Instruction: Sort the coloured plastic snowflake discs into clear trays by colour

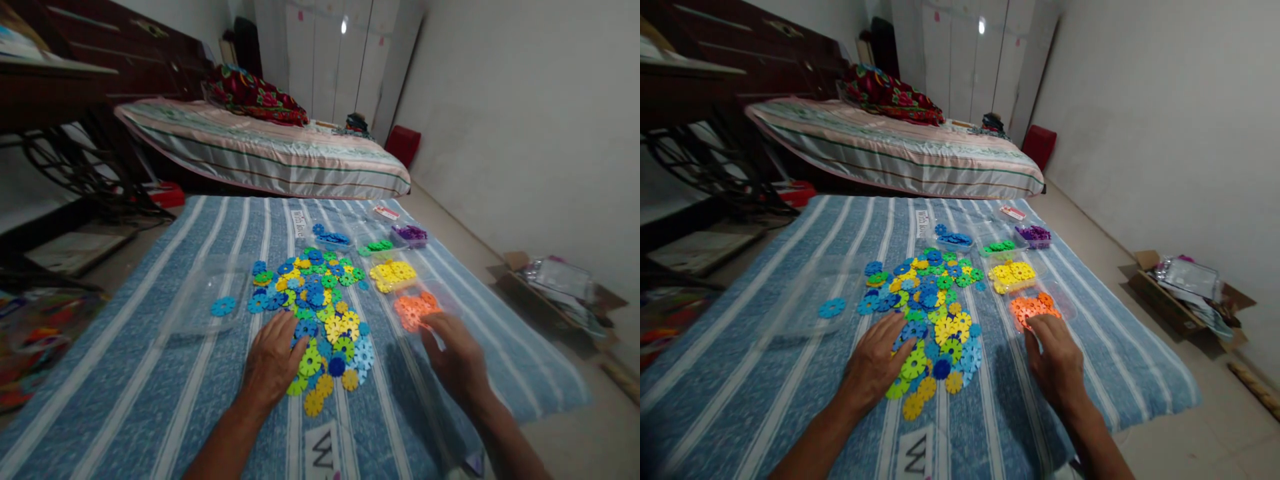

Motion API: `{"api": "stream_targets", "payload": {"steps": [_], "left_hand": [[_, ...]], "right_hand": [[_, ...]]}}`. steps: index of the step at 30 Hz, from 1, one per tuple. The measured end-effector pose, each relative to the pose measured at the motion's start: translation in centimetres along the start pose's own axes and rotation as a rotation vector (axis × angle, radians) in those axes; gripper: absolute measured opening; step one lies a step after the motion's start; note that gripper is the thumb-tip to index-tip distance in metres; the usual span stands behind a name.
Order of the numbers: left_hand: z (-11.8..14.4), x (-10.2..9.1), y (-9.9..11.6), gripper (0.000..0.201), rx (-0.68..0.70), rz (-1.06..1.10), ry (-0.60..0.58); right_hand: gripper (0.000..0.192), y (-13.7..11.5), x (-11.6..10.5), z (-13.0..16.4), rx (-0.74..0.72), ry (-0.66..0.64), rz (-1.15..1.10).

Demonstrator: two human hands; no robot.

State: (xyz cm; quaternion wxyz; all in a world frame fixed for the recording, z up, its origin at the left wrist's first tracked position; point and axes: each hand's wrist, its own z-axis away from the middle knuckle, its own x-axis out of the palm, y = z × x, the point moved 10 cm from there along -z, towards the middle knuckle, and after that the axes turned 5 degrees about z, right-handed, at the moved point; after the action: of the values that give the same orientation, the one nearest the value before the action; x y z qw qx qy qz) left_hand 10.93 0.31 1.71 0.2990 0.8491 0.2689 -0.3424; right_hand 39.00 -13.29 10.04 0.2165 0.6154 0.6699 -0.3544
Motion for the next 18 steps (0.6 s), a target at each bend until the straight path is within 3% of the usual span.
{"api": "stream_targets", "payload": {"steps": [3,6,18], "left_hand": [[0.0,0.1,-0.1,0.034,-0.026,0.026,-0.029],[-0.1,0.0,0.0,0.034,-0.043,0.034,-0.058],[-0.1,-0.2,0.1,0.034,-0.016,-0.002,-0.039]], "right_hand": [[0.021,3.9,0.6,1.2,0.064,-0.11,0.15],[0.024,6.1,1.9,2.3,0.076,-0.186,0.183],[0.02,7.7,3.5,2.6,-0.025,-0.219,0.111]]}}
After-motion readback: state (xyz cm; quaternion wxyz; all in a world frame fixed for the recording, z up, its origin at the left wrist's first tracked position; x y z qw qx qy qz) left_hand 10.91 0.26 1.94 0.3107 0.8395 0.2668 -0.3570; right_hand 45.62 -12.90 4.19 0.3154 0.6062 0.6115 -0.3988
